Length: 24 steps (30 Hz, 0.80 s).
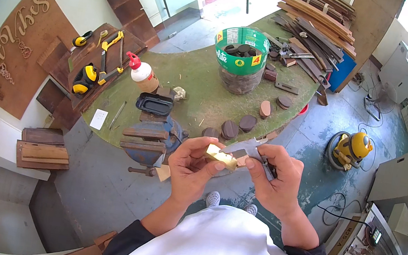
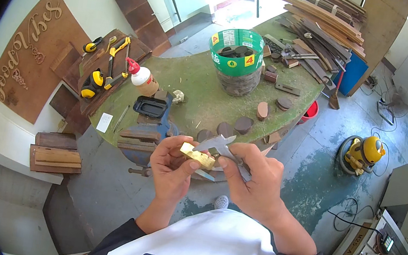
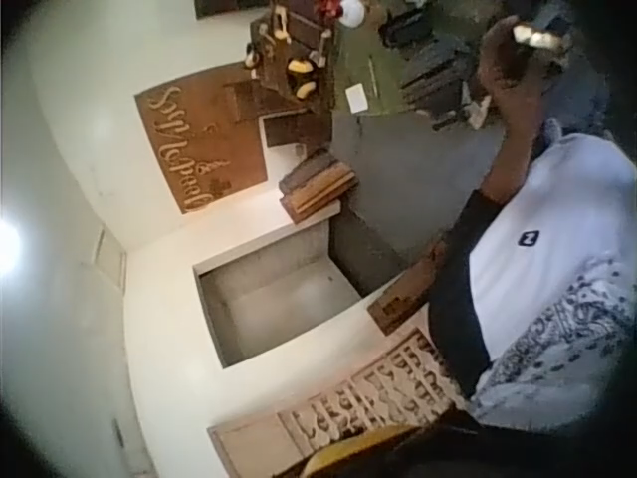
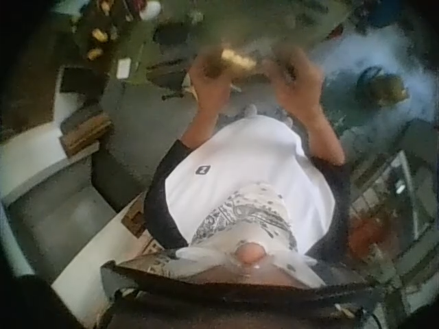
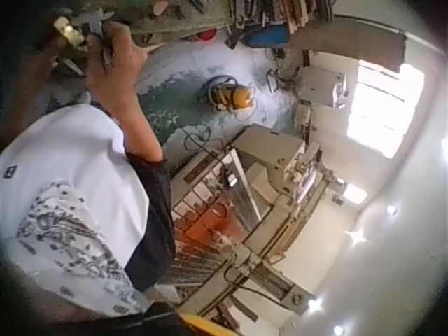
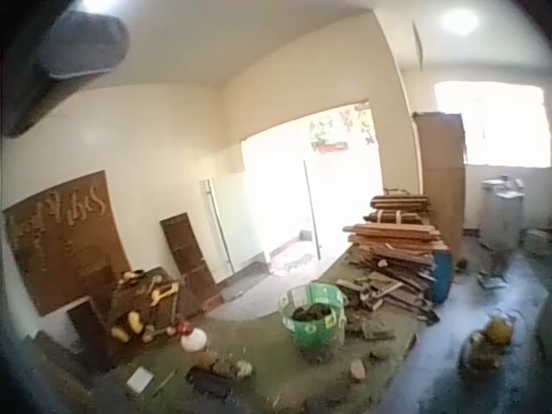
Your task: Measure small wooden and metal components using a caliper and organize them on a workbench.
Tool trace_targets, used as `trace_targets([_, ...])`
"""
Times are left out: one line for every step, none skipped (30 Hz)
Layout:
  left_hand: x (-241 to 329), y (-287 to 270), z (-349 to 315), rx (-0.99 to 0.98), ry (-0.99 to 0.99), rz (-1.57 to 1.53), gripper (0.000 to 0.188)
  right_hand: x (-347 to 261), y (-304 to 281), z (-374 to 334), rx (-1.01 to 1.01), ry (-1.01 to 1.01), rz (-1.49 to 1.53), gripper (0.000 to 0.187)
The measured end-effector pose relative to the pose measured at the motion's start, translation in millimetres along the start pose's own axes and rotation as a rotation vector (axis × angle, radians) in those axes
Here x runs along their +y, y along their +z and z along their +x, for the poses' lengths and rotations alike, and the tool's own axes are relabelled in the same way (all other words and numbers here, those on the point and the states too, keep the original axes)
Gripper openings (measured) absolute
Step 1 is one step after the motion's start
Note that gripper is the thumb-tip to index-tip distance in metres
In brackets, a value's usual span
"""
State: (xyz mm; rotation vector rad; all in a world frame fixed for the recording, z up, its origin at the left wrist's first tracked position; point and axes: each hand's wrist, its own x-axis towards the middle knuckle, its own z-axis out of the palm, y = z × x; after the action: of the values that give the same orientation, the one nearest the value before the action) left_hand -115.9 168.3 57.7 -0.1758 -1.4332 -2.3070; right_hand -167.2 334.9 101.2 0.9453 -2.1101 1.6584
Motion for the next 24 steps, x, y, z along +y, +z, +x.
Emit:
trace_targets([0.1,0.7,-0.6,0.0,0.0,0.002,0.043,-0.4,-1.0,0.2,0.013,-0.004,-0.007,0.013])
trace_targets([0.1,1.3,-1.1,0.004,0.0,0.01,0.043,-0.9,-1.8,0.3,0.008,-0.007,-0.001,0.013])
trace_targets([0.0,1.9,-1.6,0.008,-0.002,0.018,0.043,-1.5,-2.5,0.2,0.007,-0.019,-0.011,0.013])
trace_targets([-0.1,2.4,-2.0,0.006,-0.004,0.019,0.043,-2.0,-3.1,0.0,0.008,-0.023,-0.023,0.013])
trace_targets([-0.3,2.7,-2.3,-0.001,0.007,0.023,0.043,-2.4,-3.5,-0.3,0.008,-0.03,-0.022,0.013])
trace_targets([-0.6,3.0,-2.5,-0.007,0.019,0.028,0.042,-2.8,-3.8,-0.6,0.011,-0.034,-0.042,0.014])
trace_targets([-0.8,3.2,-2.8,-0.008,0.019,0.028,0.042,-3.2,-3.9,-0.9,0.019,-0.026,-0.063,0.014])
trace_targets([-1.0,3.4,-2.9,-0.011,0.032,0.035,0.042,-3.6,-4.1,-1.3,0.014,-0.039,-0.06,0.014])
trace_targets([-1.1,3.5,-3.1,-0.014,0.045,0.041,0.041,-4.0,-4.3,-1.7,0.014,-0.046,-0.065,0.015])
trace_targets([-0.8,3.5,-3.4,-0.015,0.046,0.041,0.041,-4.4,-4.5,-2.1,0.021,-0.06,-0.066,0.015])
trace_targets([-0.4,3.6,-3.9,-0.02,0.046,0.037,0.041,-4.7,-4.9,-2.2,0.013,-0.054,-0.069,0.015])
trace_targets([0.1,3.6,-4.4,-0.022,0.028,0.021,0.041,-4.9,-5.4,-2.5,-0.002,-0.096,-0.062,0.015])
trace_targets([0.6,3.7,-4.8,-0.025,0.046,0.033,0.041,-5.4,-5.8,-3.0,-0.015,-0.113,-0.043,0.015])
trace_targets([1.2,3.8,-5.3,-0.026,0.044,0.03,0.041,-6.1,-5.9,-4.0,-0.017,-0.138,-0.054,0.015])
trace_targets([1.7,3.9,-5.6,-0.028,0.042,0.026,0.041,-7.2,-5.9,-5.3,-0.032,-0.083,-0.048,0.015])
trace_targets([2.2,3.8,-5.6,-0.03,0.042,0.026,0.041,-8.0,-5.8,-6.7,-0.041,-0.028,-0.018,0.015])
trace_targets([2.6,3.6,-5.5,-0.033,0.052,0.025,0.041,-8.2,-5.1,-7.5,-0.047,-0.03,-0.044,0.015])
trace_targets([3.1,3.5,-5.4,-0.035,0.061,0.025,0.041,-8.3,-4.0,-8.2,-0.016,-0.031,-0.027,0.015])
trace_targets([3.4,3.4,-5.2,-0.034,0.062,0.025,0.041,-8.3,-2.9,-8.9,0.017,-0.023,-0.003,0.015])
trace_targets([3.8,3.4,-5.1,-0.036,0.066,0.017,0.042,-8.2,-2.1,-9.4,0.011,-0.031,-0.007,0.015])
trace_targets([4.2,3.3,-5.2,-0.042,0.056,0.0,0.042,-8.1,-1.4,-9.7,0.015,-0.033,-0.003,0.016])
trace_targets([4.7,3.1,-5.2,-0.04,0.071,0.01,0.042,-7.8,-0.9,-9.8,0.026,-0.032,0.005,0.016])
trace_targets([5.1,2.9,-5.2,-0.039,0.081,0.013,0.042,-7.5,-0.7,-9.8,0.021,-0.036,-0.001,0.016])
trace_targets([5.6,2.8,-5.4,-0.044,0.078,0.009,0.042,-7.3,-0.7,-9.6,0.023,-0.051,-0.009,0.016])
